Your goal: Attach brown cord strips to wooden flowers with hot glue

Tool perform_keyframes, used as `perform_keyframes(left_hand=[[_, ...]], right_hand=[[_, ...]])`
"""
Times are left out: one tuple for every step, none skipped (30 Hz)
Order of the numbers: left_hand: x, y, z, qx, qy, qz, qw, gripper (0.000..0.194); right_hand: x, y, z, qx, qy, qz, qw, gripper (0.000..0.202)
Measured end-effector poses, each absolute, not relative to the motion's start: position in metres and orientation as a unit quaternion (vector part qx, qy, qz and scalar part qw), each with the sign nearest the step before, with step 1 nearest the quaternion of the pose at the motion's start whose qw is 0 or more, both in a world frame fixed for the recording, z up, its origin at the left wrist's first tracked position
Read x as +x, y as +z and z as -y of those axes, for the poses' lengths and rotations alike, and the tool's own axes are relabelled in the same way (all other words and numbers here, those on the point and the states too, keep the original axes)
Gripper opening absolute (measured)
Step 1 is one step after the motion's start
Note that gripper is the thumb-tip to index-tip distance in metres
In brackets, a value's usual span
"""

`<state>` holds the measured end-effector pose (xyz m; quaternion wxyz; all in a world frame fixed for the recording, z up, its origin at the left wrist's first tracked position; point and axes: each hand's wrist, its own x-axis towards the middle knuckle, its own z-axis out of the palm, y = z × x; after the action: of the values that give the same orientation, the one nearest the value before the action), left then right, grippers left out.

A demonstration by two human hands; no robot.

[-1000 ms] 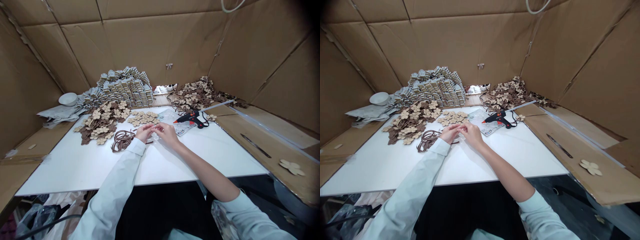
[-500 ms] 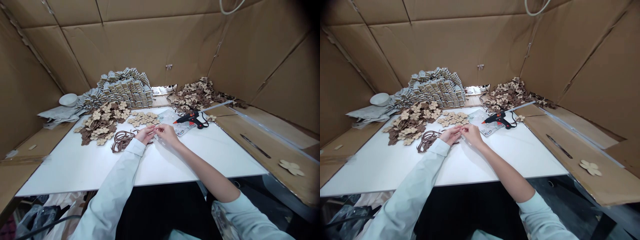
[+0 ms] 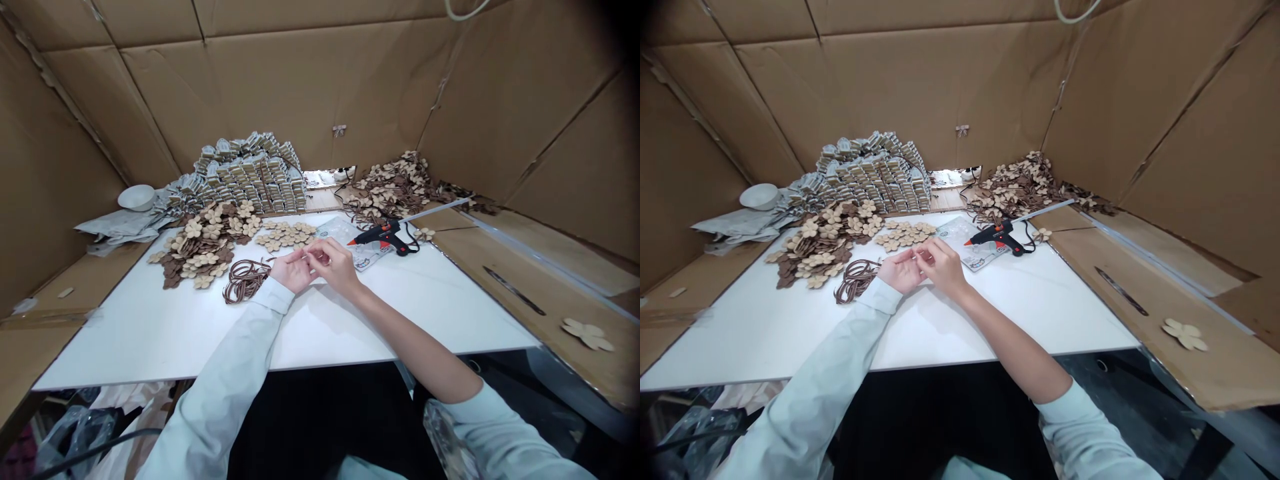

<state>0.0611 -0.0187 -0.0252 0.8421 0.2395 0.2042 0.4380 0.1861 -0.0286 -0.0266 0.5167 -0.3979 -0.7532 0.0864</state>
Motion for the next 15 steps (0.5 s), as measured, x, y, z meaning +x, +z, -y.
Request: perform_keyframes(left_hand=[[0.0616, -0.0247, 0.0193, 0.239, 0.439, -0.207, 0.841, 0.030], [0.0620, -0.0243, 0.0198, 0.239, 0.440, -0.208, 0.840, 0.029], [0.0622, -0.0239, 0.0201, 0.238, 0.441, -0.210, 0.840, 0.028], [0.0622, -0.0237, 0.0204, 0.236, 0.441, -0.211, 0.840, 0.027], [0.0623, -0.0235, 0.0205, 0.234, 0.439, -0.212, 0.841, 0.027], [0.0624, -0.0235, 0.0206, 0.231, 0.437, -0.212, 0.843, 0.026], [0.0625, -0.0235, 0.0207, 0.228, 0.434, -0.212, 0.845, 0.026], [0.0627, -0.0236, 0.0209, 0.225, 0.432, -0.212, 0.848, 0.026], [0.0630, -0.0236, 0.0211, 0.220, 0.430, -0.212, 0.850, 0.026], [0.0633, -0.0235, 0.0214, 0.216, 0.429, -0.211, 0.851, 0.026], [0.0637, -0.0235, 0.0217, 0.212, 0.429, -0.211, 0.852, 0.026], [0.0640, -0.0234, 0.0220, 0.209, 0.430, -0.210, 0.853, 0.026], [0.0642, -0.0232, 0.0222, 0.208, 0.430, -0.211, 0.853, 0.026], [0.0645, -0.0231, 0.0225, 0.208, 0.431, -0.214, 0.852, 0.025], [0.0647, -0.0230, 0.0227, 0.209, 0.431, -0.217, 0.850, 0.025]], right_hand=[[0.1860, -0.0260, 0.0294, -0.392, 0.085, 0.757, 0.516, 0.010], [0.1859, -0.0257, 0.0299, -0.386, 0.083, 0.761, 0.515, 0.010], [0.1859, -0.0255, 0.0302, -0.381, 0.080, 0.764, 0.515, 0.010], [0.1859, -0.0256, 0.0303, -0.377, 0.076, 0.765, 0.516, 0.010], [0.1858, -0.0258, 0.0303, -0.374, 0.074, 0.766, 0.517, 0.010], [0.1858, -0.0262, 0.0302, -0.374, 0.071, 0.766, 0.518, 0.010], [0.1857, -0.0267, 0.0301, -0.375, 0.068, 0.765, 0.518, 0.010], [0.1857, -0.0272, 0.0300, -0.379, 0.065, 0.764, 0.517, 0.010], [0.1856, -0.0275, 0.0299, -0.384, 0.062, 0.764, 0.514, 0.009], [0.1856, -0.0277, 0.0299, -0.390, 0.059, 0.765, 0.510, 0.009], [0.1855, -0.0277, 0.0300, -0.394, 0.057, 0.765, 0.505, 0.009], [0.1854, -0.0275, 0.0302, -0.398, 0.057, 0.766, 0.502, 0.009], [0.1853, -0.0271, 0.0306, -0.401, 0.058, 0.766, 0.500, 0.009], [0.1852, -0.0265, 0.0310, -0.402, 0.061, 0.765, 0.499, 0.010], [0.1850, -0.0258, 0.0314, -0.404, 0.064, 0.764, 0.499, 0.010]])
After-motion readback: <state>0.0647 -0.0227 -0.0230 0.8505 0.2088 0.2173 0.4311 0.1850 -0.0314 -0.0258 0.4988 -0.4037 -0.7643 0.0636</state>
